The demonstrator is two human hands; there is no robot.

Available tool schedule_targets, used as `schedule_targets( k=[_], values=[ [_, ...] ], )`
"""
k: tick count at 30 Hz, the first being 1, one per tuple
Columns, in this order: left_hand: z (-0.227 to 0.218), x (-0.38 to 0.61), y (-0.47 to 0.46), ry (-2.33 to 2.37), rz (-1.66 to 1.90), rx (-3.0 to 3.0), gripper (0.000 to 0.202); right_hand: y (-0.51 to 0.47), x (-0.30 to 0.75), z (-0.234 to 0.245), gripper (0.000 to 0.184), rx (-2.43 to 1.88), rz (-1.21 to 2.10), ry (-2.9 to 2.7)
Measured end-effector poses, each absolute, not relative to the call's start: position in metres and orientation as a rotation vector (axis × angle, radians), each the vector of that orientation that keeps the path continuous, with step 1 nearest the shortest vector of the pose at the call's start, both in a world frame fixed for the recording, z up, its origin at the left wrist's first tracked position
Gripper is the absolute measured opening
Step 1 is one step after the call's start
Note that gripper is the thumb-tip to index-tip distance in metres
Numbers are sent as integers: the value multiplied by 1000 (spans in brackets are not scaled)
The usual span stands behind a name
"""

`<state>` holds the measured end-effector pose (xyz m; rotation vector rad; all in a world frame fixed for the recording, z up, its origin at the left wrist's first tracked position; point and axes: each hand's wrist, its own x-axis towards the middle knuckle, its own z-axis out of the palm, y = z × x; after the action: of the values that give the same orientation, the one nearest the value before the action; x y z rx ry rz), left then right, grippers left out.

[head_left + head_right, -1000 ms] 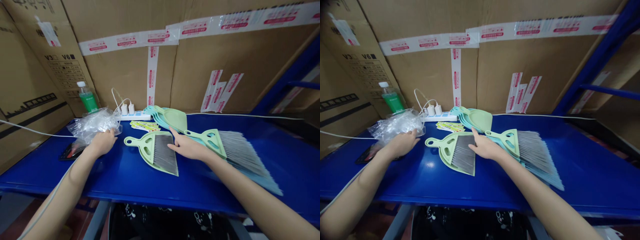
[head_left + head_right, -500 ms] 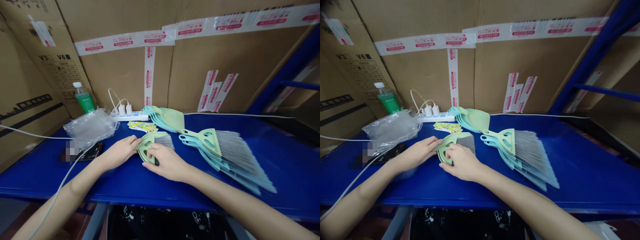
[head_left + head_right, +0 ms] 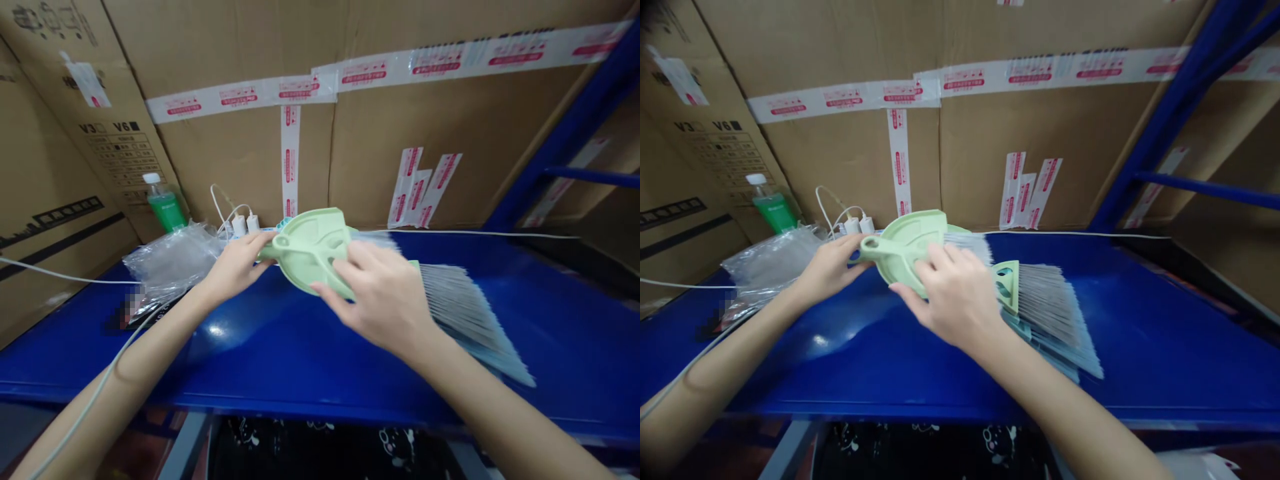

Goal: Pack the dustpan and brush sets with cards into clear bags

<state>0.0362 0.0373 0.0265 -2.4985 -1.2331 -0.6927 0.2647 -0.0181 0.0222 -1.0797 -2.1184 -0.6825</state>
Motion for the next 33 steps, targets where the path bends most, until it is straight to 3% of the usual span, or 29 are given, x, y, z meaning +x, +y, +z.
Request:
schedule_targets(
  k=[9,17,28,33],
  values=[
    [43,108,126,-1252,-455,-2609,33,-4,315,37,45,-1459,-886,-1862],
    [33,125,159,-1265,-294,-2625,39,-1,339,2,45,-1488,-1185,-1978],
    [24,131,140,-1217,-220,-2533,49,-13,341,-10,32,-1690,-945,-2293],
    [21,143,107,-1089,-250,-2539,37,-17,345,-11,22,-1753,-836,-2307]
  ],
)
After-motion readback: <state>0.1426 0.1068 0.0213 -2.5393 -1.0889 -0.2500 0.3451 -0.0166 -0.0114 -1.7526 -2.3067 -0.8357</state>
